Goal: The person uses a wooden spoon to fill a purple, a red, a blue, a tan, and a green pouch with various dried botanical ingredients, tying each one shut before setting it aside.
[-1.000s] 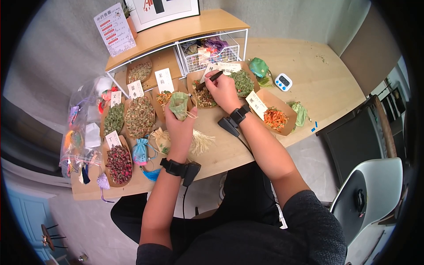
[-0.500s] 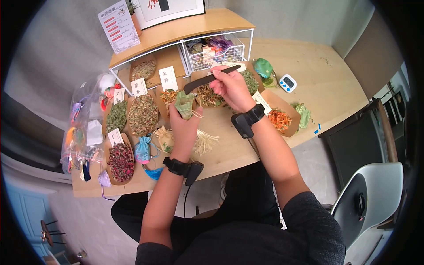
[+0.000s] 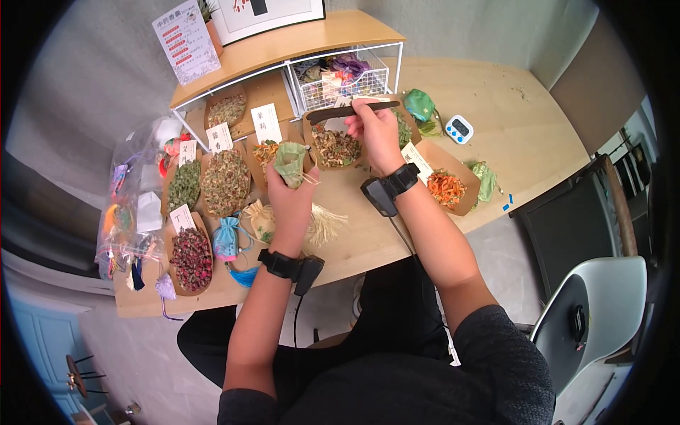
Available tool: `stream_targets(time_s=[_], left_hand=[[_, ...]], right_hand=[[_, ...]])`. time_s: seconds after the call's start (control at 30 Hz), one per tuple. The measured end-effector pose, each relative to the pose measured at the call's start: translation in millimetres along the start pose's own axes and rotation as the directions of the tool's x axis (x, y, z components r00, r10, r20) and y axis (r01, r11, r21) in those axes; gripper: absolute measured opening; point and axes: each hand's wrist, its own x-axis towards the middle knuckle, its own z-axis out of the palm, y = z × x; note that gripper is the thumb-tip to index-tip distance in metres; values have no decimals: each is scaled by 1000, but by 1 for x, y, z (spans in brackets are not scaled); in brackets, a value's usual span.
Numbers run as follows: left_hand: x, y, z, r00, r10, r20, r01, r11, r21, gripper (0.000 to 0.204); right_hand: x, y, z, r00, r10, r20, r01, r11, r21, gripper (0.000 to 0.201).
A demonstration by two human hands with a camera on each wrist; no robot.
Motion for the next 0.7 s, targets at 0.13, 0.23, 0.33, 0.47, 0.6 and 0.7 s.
stream_targets(time_s=[0.13,0.23,0.33,0.47,0.6,0.7], left_hand=[[-3,4,1,1000,-2,1,2,1000,-13,54],[-2,6,0,1000,6,7,-6,1000,-23,53],[-2,5,0,1000,-15,7,15,998,-60,53],[-3,13,0,1000,-21,-22,20,998,-52,51],[-3,11,-1,999,-54,3,54,998,-40,51],[-2,3,1,1000,-7,-10,7,998,-59,51]], right_hand=[[-2,-5,3,983,-152,104,161,983,-88,19],[-10,-29,12,984,-142,104,149,987,-66,18],[-28,-52,12,987,-101,122,126,968,-219,18],[-92,-61,-4,957,-165,240,275,784,-557,17],[-154,-56,-13,914,-175,367,406,351,-844,22],[-156,-43,-18,853,-172,494,522,226,-823,23]])
